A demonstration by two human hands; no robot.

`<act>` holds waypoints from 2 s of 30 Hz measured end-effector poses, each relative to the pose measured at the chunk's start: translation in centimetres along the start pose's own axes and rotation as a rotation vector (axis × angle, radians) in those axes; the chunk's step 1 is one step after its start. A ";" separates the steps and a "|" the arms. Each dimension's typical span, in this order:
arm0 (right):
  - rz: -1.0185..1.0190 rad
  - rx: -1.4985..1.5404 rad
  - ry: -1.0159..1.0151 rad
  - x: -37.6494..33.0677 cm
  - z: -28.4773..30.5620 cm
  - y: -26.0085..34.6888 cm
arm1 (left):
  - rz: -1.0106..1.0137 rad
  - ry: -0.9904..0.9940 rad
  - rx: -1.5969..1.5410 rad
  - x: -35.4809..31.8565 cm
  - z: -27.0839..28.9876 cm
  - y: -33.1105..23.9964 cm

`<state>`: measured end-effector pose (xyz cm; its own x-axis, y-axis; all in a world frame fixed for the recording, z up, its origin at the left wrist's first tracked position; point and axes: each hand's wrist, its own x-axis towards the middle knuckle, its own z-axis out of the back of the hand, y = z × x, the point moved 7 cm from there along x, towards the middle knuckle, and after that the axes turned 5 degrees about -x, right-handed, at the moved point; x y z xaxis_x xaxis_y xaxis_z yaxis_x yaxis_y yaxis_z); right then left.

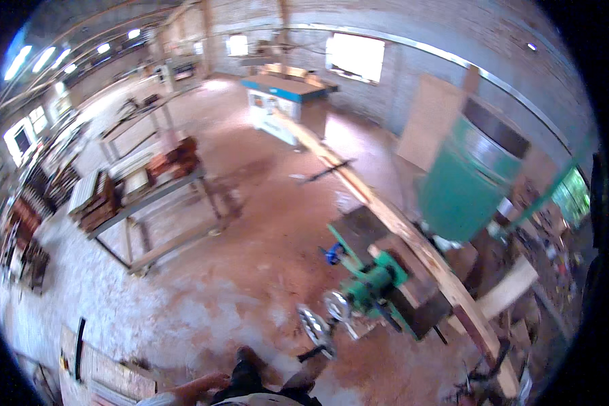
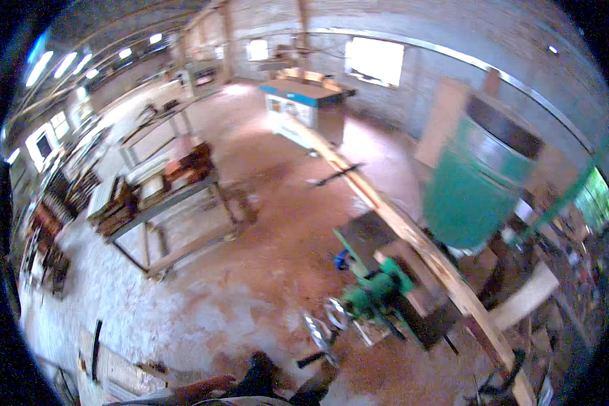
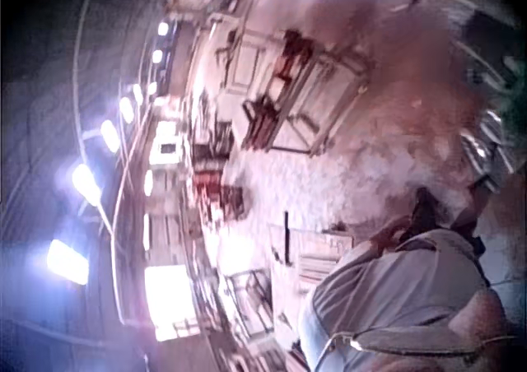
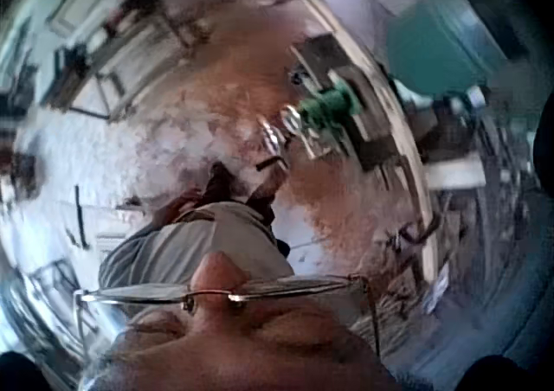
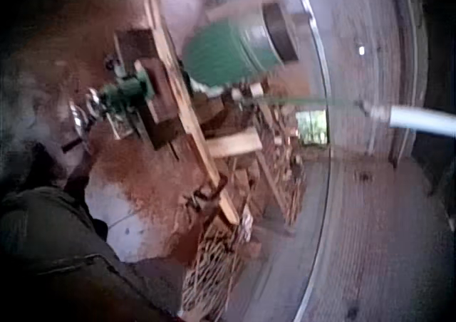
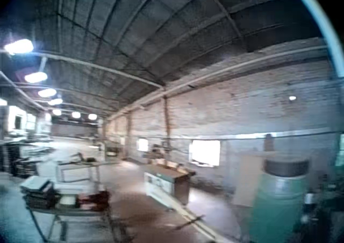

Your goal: The person repeatedly picks up wooden slats from a table, places them on a drill press, and drills holes into them. After drilling, the person removes the slat and places it back on the table. This cycle is repeated multiple times throughout the video.

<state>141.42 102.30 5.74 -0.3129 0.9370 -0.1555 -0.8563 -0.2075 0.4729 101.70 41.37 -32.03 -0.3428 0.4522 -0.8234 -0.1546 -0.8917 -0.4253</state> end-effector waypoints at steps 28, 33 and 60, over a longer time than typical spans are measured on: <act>0.490 0.558 -0.307 4.0 -22.7 51.7 | -0.007 -0.456 -1.237 4.1 41.6 8.9; 0.459 0.598 0.266 7.6 -39.9 64.3 | -0.018 -0.687 -1.313 2.2 52.2 11.6; -0.086 0.390 0.503 4.3 -69.4 81.8 | 0.255 -1.393 -1.971 13.3 113.2 39.8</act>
<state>41.49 69.84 -16.45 -0.4851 0.6798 -0.5500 -0.7044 0.0689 0.7065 -13.89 9.79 -17.46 -0.4848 -0.6132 -0.6237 0.3621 0.5084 -0.7813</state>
